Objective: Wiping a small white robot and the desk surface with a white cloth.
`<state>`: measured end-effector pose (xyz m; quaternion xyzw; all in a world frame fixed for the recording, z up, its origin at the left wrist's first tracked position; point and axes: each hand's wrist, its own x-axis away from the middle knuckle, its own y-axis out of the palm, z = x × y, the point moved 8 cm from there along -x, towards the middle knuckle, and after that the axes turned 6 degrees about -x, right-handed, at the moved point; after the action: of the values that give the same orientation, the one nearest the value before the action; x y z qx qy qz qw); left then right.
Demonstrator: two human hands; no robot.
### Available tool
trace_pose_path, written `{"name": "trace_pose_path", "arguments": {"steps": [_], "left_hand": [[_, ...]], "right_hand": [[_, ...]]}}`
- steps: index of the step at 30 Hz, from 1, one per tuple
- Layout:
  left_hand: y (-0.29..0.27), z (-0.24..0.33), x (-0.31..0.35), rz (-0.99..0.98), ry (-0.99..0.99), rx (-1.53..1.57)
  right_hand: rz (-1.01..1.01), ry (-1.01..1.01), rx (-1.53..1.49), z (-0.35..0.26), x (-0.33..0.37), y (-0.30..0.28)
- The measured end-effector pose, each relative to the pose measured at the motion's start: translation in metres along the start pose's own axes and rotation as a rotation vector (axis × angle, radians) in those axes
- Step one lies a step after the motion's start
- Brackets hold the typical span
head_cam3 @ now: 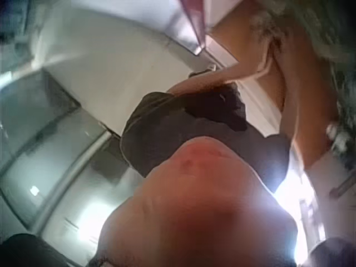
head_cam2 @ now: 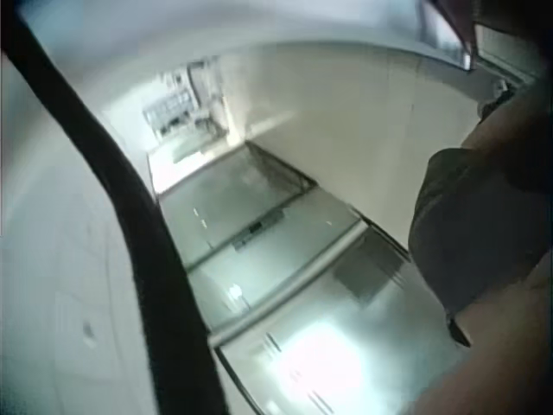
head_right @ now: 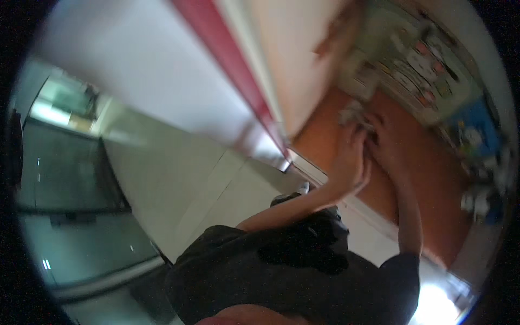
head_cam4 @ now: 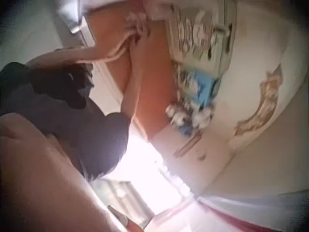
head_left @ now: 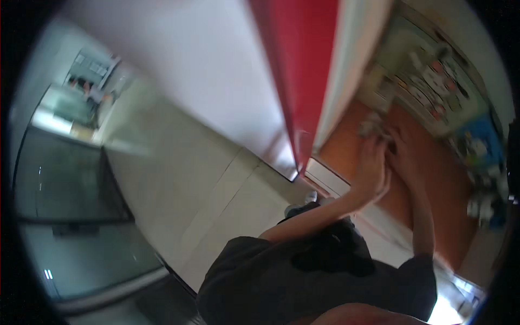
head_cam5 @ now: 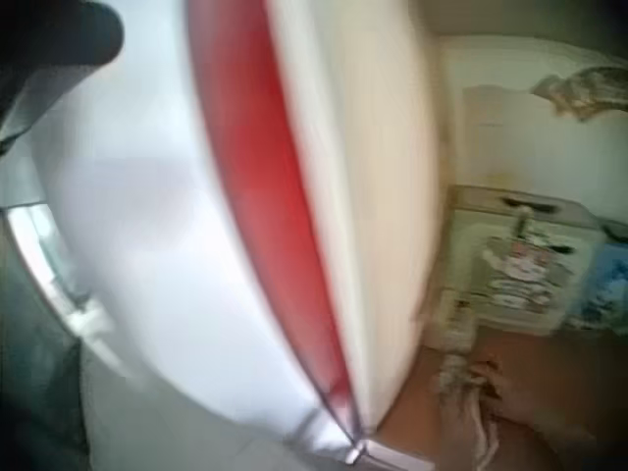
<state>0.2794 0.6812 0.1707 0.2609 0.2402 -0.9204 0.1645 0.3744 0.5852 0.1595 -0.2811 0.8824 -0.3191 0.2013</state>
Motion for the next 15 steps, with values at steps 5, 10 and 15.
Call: {"name": "trace_pose_path", "arguments": {"steps": [5, 10, 15], "left_hand": [[0.000, 0.006, 0.003, 0.014, -0.059, -0.313], [0.001, 0.004, 0.001, -0.022, -0.034, -0.367], [0.021, -0.009, 0.007, -0.155, -0.147, -0.445]], "right_hand": [[0.156, -0.082, 0.138, -0.007, 0.004, 0.002], [0.131, -0.114, 0.090, -0.014, 0.000, 0.000], [0.171, -0.023, 0.011, -0.010, 0.016, -0.009]]}}
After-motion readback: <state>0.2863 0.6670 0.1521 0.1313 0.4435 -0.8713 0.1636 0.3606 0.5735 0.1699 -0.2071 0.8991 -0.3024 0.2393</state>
